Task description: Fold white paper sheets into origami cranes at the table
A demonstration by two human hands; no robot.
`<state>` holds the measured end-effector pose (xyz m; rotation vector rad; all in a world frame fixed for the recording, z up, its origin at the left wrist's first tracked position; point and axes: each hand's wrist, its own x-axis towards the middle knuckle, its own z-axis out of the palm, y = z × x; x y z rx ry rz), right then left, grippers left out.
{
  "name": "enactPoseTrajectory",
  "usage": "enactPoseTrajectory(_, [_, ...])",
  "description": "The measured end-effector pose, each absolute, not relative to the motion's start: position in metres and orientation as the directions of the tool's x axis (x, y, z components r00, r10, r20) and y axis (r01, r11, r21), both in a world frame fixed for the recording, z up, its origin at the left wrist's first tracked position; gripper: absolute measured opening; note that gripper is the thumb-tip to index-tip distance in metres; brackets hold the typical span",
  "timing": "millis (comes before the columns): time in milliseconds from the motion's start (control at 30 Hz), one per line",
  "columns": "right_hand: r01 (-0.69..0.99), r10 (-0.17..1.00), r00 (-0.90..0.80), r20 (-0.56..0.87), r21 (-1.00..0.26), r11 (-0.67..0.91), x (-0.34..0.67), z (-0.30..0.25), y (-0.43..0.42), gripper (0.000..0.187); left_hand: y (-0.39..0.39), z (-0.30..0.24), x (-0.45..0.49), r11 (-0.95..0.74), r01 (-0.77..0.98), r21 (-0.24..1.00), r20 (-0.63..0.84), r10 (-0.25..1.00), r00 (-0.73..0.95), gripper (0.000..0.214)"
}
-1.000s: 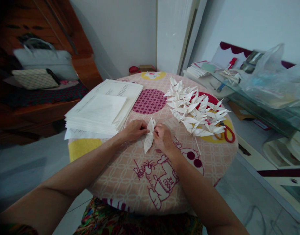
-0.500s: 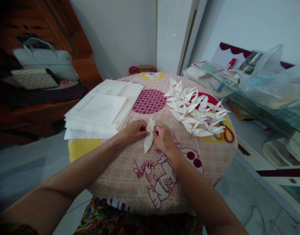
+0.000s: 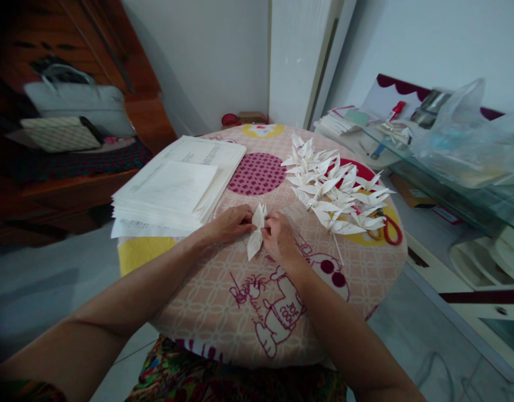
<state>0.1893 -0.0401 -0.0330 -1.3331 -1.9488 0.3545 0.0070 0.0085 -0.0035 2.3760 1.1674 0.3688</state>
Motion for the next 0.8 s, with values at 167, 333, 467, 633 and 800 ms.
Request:
enactPoseTrajectory(167, [0.701,0.911,-0.143,0.387,-0.610,0.369,0.1871,-0.0330,-0.0393,0.021,0.0068,-0.0003,0.0103,-0.461,0.726,0.510,0.022,0.851,0.525,0.016])
enactPoseTrajectory(333, [0.703,0.922,-0.114,0.369,-0.626,0.338,0.1856,-0.0338,-0.0370,0.021,0.0064,-0.0008,0.0142,-0.421,0.758,0.498,-0.007,0.872,0.490,0.018])
enactPoseTrajectory(467, [0.710,0.924,-0.092,0.371,-0.626,0.322,0.1847,-0.0353,-0.0361,0.021,0.0068,-0.0036,0.0152,-0.414,0.782,0.465,0.000,0.884,0.468,0.018])
enactPoseTrajectory(633, [0.719,0.915,-0.043,0.402,-0.624,0.308,0.1829,-0.0360,-0.0357,0.025,0.0064,-0.0037,0.0154,-0.401,0.807,0.434,0.007,0.897,0.442,0.019])
enactPoseTrajectory(800, [0.706,0.936,-0.019,0.352,-0.658,0.262,0.1831,-0.0303,-0.0368,0.029,0.0061,-0.0007,0.0150,-0.378,0.811,0.447,-0.045,0.896,0.442,0.018])
